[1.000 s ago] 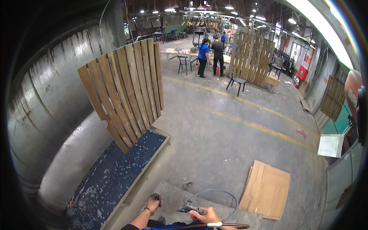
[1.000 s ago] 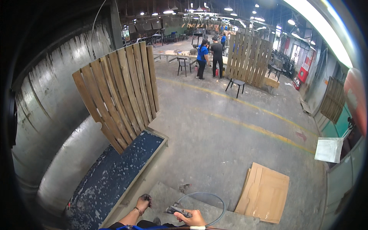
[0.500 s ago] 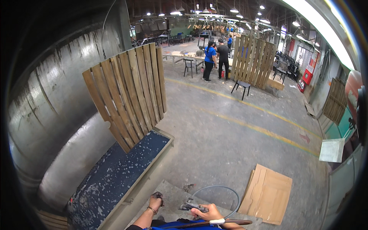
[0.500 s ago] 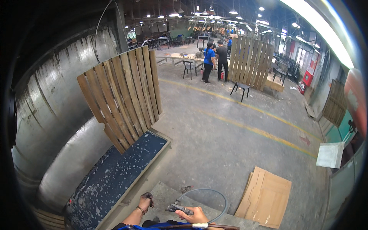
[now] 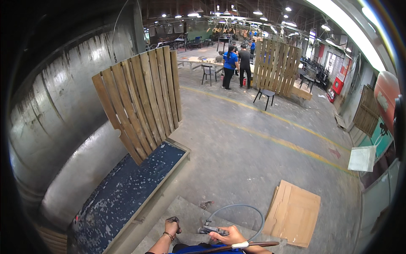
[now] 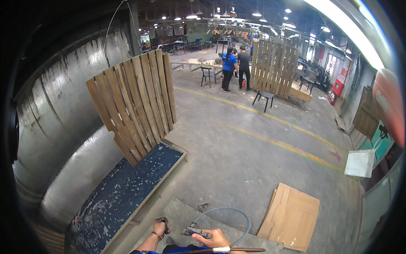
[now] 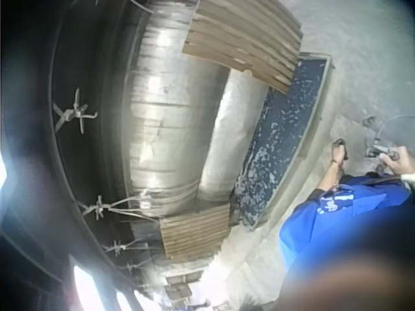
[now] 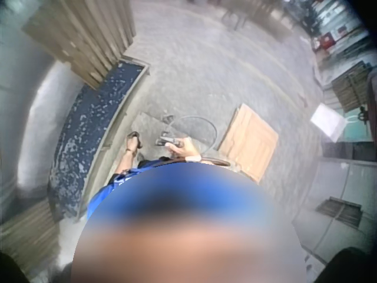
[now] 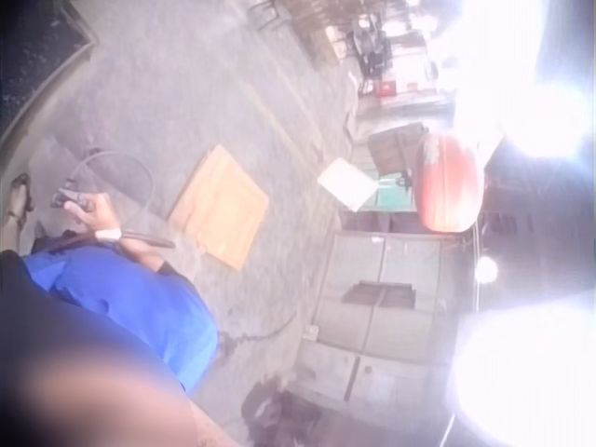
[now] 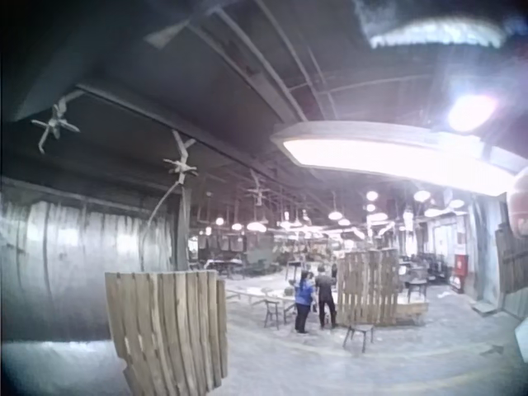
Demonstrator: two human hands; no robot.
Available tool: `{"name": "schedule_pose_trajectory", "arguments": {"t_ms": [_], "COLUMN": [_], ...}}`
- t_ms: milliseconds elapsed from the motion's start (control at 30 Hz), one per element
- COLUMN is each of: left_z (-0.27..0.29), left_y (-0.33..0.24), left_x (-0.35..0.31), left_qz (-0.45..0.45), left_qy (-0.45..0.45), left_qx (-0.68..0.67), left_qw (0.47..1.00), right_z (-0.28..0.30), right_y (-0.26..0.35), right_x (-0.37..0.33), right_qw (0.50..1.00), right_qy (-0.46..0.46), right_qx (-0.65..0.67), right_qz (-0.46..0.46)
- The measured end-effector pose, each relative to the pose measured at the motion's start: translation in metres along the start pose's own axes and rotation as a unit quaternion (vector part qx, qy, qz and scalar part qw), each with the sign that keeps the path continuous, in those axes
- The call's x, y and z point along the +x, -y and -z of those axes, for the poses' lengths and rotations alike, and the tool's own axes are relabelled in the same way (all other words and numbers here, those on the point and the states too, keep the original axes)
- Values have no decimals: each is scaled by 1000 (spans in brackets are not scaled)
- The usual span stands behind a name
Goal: The person uses a spray gun to apply a coating to hanging wooden slatted panels in a factory. They repeatedly pick up each panel, spray both sides, and return it to the hanging rack, working through multiple units in sequence.
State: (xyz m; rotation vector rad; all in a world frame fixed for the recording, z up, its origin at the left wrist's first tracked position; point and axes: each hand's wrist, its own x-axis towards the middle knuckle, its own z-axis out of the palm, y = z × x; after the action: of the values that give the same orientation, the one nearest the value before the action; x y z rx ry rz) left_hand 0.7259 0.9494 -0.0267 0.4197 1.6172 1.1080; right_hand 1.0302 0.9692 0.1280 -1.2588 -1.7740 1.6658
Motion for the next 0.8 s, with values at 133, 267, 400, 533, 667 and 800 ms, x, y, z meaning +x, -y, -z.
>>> {"name": "schedule_pose_trajectory", "arguments": {"t_ms": [133,267,400,533,667,800], "left_z": [0,10,17,11,4,-2], "left_y": [-1,-3,5,12,9,2], "left_x": [-9,-14,-21,-26,-23,-17], "left_qz": [-8,-18,-27,-31,-52,-57], "left_qy": [9,22,24,16,26,19], "left_qx": [-27,-35,-32,-10,-14,-23], "left_qw": [1000,999,999,999,998,998], "right_z": [-6,-11,-13,-10,-6,-2], "right_y": [-2,-2,-3,-6,-6,-4], "right_x": [-12,-14,-11,-13,-17,-19], "right_qw": [1000,1000,998,998,998,999], "right_qy": [13,9,20,12,2,6], "right_qx": [9,-6,-24,-18,-6,15], "right_qz": [-7,16,57,61,55,42]}}
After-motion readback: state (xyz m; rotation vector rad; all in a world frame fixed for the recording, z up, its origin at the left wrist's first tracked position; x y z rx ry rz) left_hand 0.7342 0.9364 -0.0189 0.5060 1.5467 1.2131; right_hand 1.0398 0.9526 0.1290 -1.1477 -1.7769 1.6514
